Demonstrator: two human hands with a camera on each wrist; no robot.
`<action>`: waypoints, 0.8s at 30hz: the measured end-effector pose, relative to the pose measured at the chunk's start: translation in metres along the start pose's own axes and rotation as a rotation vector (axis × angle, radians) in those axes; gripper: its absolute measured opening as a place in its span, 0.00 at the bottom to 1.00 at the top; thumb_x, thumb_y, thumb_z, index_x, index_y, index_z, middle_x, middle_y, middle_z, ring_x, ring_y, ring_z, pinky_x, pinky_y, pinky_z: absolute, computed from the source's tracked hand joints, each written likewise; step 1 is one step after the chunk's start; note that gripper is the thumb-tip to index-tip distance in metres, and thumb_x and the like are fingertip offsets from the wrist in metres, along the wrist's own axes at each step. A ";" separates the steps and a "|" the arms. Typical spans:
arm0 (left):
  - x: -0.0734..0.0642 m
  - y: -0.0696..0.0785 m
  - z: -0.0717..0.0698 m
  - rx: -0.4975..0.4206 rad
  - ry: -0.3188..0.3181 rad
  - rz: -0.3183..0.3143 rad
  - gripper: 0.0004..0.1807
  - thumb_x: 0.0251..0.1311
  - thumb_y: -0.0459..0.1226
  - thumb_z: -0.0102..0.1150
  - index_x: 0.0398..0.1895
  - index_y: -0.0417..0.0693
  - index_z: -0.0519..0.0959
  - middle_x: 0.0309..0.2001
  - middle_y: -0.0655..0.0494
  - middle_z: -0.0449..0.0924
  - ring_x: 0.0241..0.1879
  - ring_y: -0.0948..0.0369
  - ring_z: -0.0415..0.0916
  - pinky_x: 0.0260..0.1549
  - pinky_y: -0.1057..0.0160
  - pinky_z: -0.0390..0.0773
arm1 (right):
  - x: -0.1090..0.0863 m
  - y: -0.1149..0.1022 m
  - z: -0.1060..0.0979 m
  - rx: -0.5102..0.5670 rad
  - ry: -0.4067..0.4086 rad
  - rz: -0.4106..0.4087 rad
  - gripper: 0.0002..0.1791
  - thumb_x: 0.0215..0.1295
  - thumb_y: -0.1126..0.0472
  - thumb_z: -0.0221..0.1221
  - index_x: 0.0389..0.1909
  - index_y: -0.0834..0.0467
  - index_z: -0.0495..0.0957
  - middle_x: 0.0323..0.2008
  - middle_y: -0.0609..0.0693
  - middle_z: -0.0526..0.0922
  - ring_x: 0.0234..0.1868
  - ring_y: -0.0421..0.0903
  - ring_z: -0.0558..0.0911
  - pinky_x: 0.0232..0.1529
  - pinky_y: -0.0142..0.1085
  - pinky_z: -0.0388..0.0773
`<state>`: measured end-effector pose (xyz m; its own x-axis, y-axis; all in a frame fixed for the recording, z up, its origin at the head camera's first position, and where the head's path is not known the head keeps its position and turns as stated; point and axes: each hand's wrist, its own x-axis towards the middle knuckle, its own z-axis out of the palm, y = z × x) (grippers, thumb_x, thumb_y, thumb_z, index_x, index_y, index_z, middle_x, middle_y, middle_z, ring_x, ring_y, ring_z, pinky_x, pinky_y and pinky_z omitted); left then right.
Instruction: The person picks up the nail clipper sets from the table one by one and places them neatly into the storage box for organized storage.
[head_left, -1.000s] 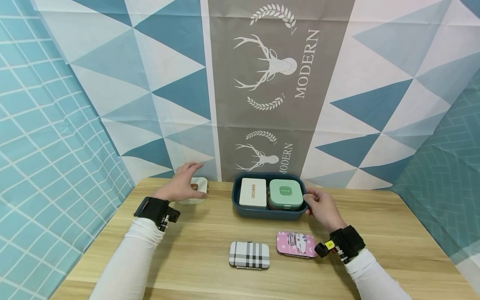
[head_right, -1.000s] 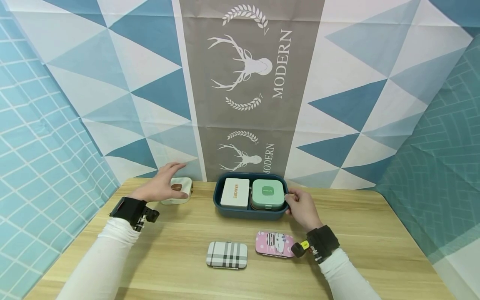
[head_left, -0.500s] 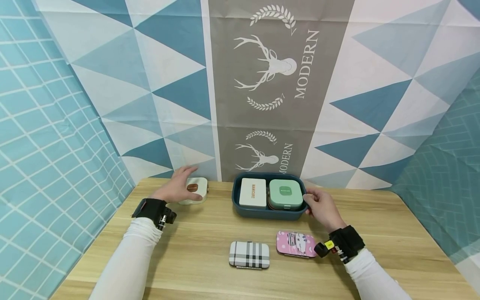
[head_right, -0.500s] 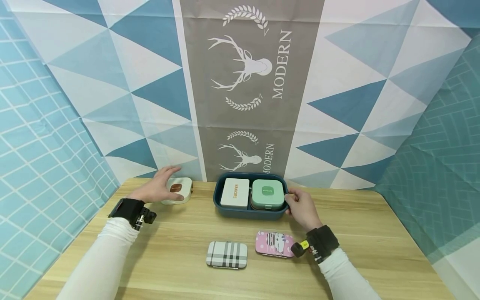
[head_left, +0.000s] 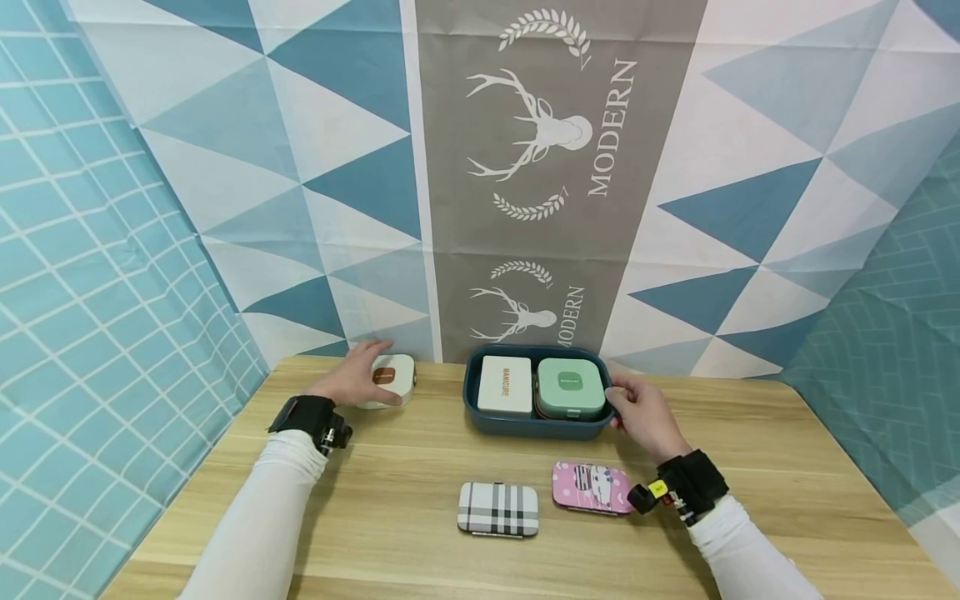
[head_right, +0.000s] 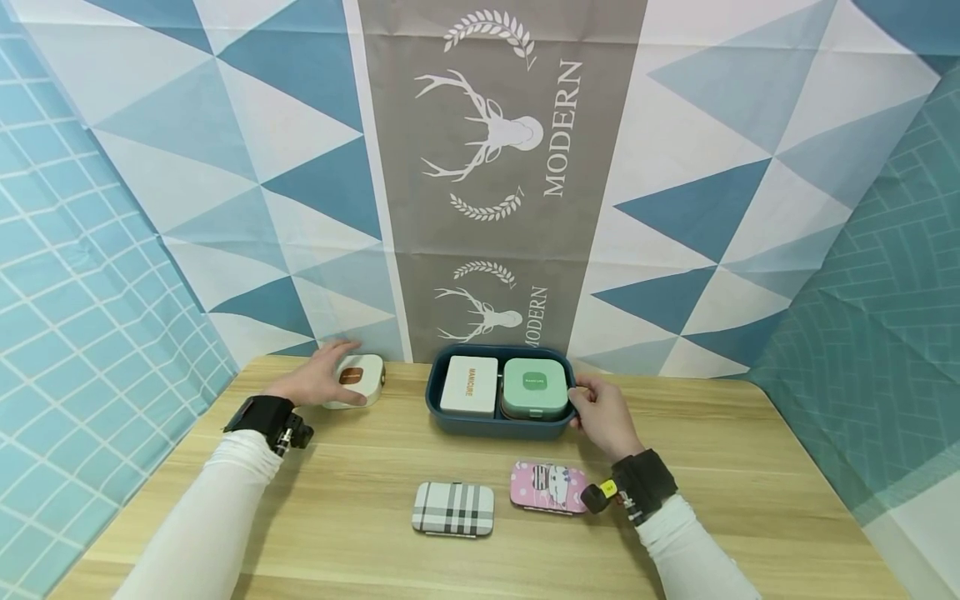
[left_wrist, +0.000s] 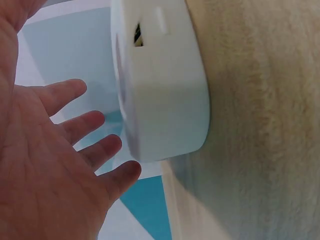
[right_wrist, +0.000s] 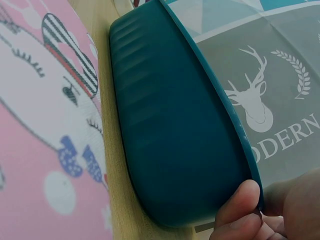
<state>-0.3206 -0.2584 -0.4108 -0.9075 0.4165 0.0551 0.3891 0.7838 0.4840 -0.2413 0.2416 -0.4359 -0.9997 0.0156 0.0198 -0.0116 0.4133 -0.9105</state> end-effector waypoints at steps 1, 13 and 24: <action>0.001 -0.001 0.001 0.002 0.000 0.005 0.62 0.52 0.50 0.82 0.82 0.31 0.57 0.79 0.26 0.51 0.78 0.29 0.47 0.70 0.28 0.58 | 0.000 0.000 0.000 -0.001 0.000 0.000 0.24 0.86 0.58 0.52 0.74 0.66 0.69 0.33 0.56 0.79 0.30 0.52 0.81 0.28 0.37 0.79; 0.014 -0.014 0.007 0.031 -0.027 -0.016 0.64 0.50 0.53 0.83 0.82 0.34 0.57 0.79 0.28 0.51 0.77 0.29 0.48 0.69 0.28 0.59 | -0.001 -0.001 0.000 0.003 0.007 0.005 0.24 0.85 0.59 0.52 0.74 0.66 0.69 0.33 0.56 0.79 0.30 0.51 0.81 0.28 0.36 0.79; 0.014 -0.017 0.011 0.050 -0.038 -0.029 0.64 0.49 0.53 0.84 0.81 0.31 0.58 0.77 0.27 0.55 0.76 0.30 0.52 0.70 0.32 0.62 | -0.001 0.000 0.001 0.012 0.003 0.002 0.25 0.86 0.59 0.51 0.75 0.67 0.68 0.35 0.57 0.80 0.30 0.50 0.81 0.28 0.37 0.79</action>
<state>-0.3377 -0.2606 -0.4281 -0.9123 0.4095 0.0075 0.3707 0.8178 0.4402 -0.2405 0.2406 -0.4363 -0.9996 0.0197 0.0193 -0.0097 0.4021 -0.9155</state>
